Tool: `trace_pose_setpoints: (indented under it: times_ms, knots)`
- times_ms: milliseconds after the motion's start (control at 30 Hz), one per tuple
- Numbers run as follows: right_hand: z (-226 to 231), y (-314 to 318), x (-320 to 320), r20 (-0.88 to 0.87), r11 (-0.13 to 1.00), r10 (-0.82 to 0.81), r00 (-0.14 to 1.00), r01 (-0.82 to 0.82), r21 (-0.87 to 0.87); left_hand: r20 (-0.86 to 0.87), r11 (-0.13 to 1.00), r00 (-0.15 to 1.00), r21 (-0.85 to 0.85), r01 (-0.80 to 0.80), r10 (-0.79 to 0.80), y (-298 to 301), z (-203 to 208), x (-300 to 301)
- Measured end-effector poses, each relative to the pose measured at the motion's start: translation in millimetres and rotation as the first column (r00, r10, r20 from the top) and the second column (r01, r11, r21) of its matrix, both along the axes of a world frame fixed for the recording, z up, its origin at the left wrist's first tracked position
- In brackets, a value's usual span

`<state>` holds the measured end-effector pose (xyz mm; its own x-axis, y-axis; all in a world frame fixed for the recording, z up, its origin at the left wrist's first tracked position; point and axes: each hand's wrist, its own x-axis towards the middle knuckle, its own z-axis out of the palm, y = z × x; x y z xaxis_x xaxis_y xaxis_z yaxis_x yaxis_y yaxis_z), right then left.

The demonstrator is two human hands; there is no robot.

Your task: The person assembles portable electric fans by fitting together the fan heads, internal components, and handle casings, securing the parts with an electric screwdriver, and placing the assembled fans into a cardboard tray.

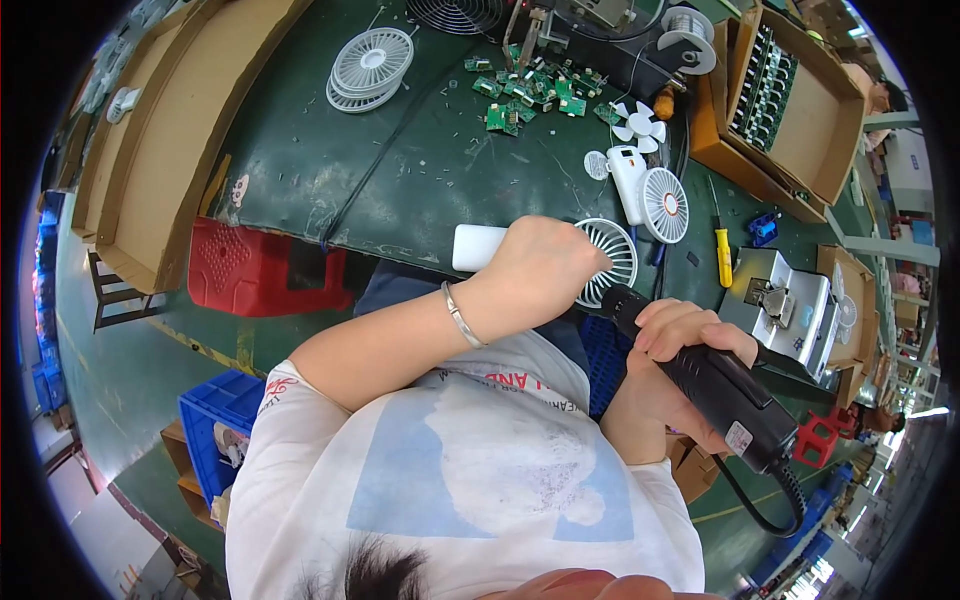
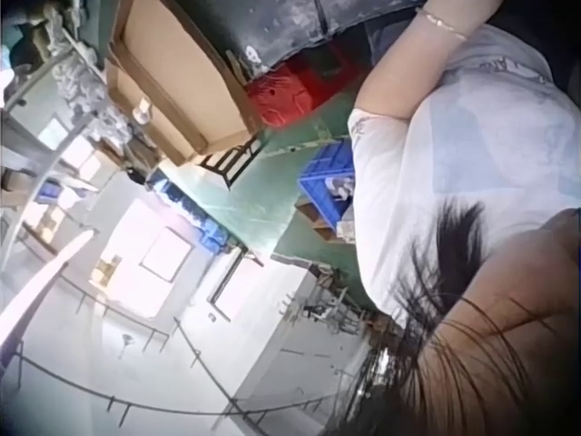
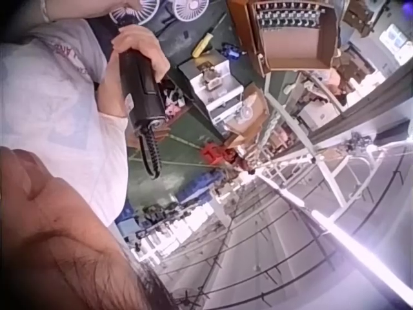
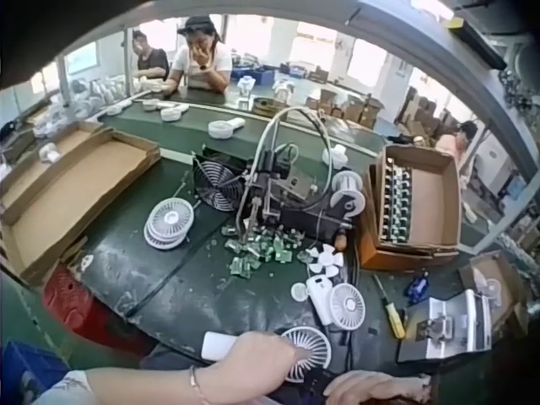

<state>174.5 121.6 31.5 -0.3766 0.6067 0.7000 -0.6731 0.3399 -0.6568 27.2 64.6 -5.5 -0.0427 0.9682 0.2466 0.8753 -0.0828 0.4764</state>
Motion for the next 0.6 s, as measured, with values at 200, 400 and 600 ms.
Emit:
trace_pose_setpoints:
  times_ms: [200, 400, 600]
  knots:
    - [-7, 1, -3, 0.011, 1.000, -0.006, 1.000, 0.006, 0.005, -0.011, 1.000, 1.000, 0.015, 0.002, -0.002, -1, -1, 1]
    - [-6, 5, -5, 0.025, 0.997, 0.065, 0.998, -0.066, 0.026, 0.007, 1.000, 1.000, 0.014, 0.014, -0.014, -2, -1, 0]
    - [-7, 12, -8, 0.099, 0.985, 0.113, 0.989, -0.124, 0.117, 0.017, 0.999, 1.000, 0.039, 0.011, -0.012, -2, -2, 0]
